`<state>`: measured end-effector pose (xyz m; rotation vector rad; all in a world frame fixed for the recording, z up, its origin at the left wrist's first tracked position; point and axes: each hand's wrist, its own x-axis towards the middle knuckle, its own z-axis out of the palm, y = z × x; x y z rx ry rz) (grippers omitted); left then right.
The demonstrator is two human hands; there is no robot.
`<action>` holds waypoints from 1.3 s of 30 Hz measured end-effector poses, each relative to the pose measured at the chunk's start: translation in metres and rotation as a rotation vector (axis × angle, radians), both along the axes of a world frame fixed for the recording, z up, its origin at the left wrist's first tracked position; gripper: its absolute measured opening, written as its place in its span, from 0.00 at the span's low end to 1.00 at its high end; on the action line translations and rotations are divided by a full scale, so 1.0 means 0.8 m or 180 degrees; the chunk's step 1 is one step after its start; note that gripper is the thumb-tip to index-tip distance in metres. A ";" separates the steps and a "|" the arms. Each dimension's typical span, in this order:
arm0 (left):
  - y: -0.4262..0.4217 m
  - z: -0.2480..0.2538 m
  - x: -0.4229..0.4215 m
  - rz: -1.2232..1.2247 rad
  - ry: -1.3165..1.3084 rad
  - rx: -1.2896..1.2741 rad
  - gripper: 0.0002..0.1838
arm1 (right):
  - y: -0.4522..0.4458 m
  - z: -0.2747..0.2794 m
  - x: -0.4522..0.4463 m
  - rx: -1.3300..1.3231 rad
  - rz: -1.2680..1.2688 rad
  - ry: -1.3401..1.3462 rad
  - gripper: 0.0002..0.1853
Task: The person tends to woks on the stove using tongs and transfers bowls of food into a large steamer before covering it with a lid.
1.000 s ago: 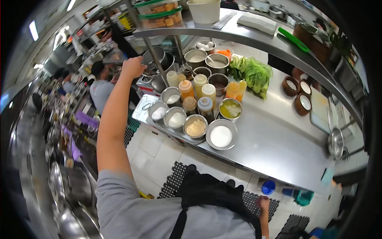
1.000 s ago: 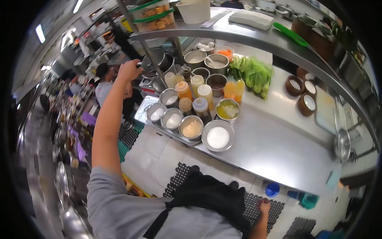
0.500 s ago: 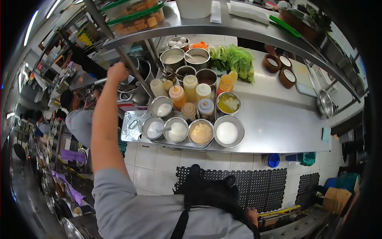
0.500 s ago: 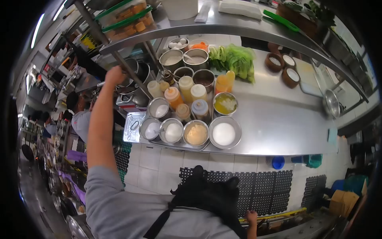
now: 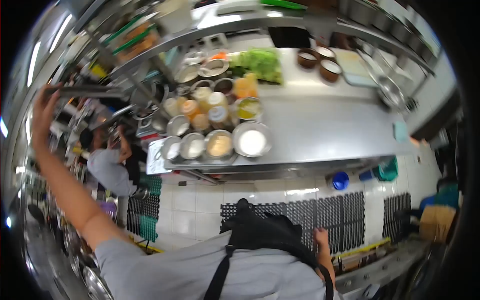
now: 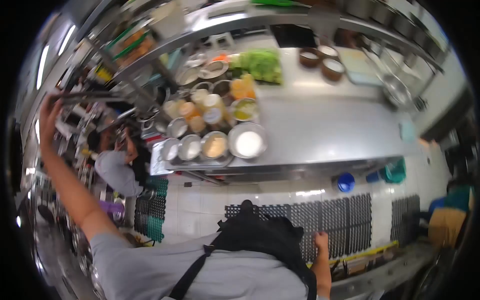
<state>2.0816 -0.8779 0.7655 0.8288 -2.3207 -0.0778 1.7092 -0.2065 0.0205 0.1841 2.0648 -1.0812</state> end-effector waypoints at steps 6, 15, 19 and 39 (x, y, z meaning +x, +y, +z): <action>0.222 0.007 -0.096 -0.1087 -0.0340 -0.1330 0.16 | 0.034 0.011 -0.049 -0.0748 0.0265 0.0095 0.11; 0.442 -0.096 -0.405 -0.3803 -0.0550 -0.0709 0.18 | 0.012 0.307 -0.138 -0.2890 0.1948 -0.0146 0.18; 0.556 -0.155 -0.611 -0.5541 0.0120 0.0180 0.22 | 0.056 0.365 -0.177 -0.3031 0.2343 0.0235 0.29; 1.107 -0.707 -1.112 -0.5929 -0.4269 0.2313 0.30 | 0.528 0.209 -0.395 -0.6116 -0.4850 -0.1155 0.14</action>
